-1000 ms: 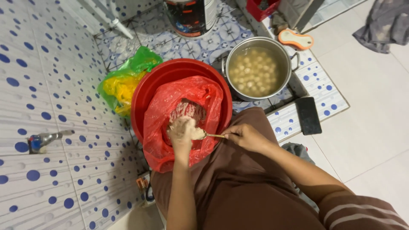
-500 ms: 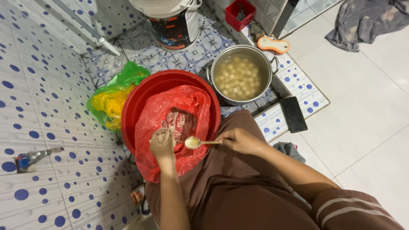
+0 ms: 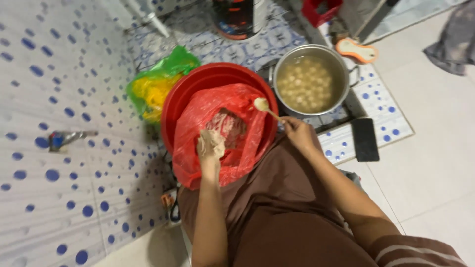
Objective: The person is manually forming meatballs from a large container of meat paste using their hand and a spoon, then placing them into a pot of water.
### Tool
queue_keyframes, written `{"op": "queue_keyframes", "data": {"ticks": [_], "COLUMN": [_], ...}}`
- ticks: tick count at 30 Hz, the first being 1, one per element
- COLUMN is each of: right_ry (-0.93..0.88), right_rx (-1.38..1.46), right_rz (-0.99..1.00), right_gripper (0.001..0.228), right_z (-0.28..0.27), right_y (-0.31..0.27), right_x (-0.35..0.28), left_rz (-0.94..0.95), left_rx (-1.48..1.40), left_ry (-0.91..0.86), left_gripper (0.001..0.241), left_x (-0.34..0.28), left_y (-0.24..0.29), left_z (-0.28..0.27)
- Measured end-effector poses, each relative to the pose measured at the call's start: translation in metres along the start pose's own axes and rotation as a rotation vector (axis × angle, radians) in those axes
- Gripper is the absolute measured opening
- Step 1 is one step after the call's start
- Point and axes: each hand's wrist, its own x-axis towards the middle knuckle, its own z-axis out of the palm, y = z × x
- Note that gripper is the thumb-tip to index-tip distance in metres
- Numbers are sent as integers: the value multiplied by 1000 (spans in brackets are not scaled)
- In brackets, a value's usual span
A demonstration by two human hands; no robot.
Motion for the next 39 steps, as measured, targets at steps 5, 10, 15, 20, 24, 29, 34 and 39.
{"op": "queue_keyframes", "data": {"ticks": [5, 10, 15, 20, 24, 29, 34, 39], "right_ry": [153, 171, 192, 209, 205, 193, 200, 204], "right_rx": [266, 296, 276, 287, 292, 252, 264, 281], "right_rz": [-144, -119, -119, -135, -147, -146, -163, -188], "right_gripper": [18, 19, 18, 19, 19, 19, 17, 17], "right_z": [39, 49, 50, 49, 49, 50, 50, 54], "right_y": [39, 44, 41, 35, 34, 36, 33, 38], "right_x": [23, 28, 27, 23, 23, 23, 21, 24], "left_rz": [678, 748, 723, 624, 560, 651, 582, 561], "left_rx": [677, 868, 1092, 1230, 367, 1083, 1131, 1117], "left_ry": [1146, 1277, 1444, 1253, 837, 1272, 1213, 1431], "left_gripper": [22, 28, 46, 42, 32, 26, 26, 31], "left_x": [67, 68, 71, 78, 69, 94, 83, 87], "left_y": [-50, -67, -62, -57, -55, -77, -75, -76], "left_z": [183, 171, 154, 190, 157, 228, 180, 184]}}
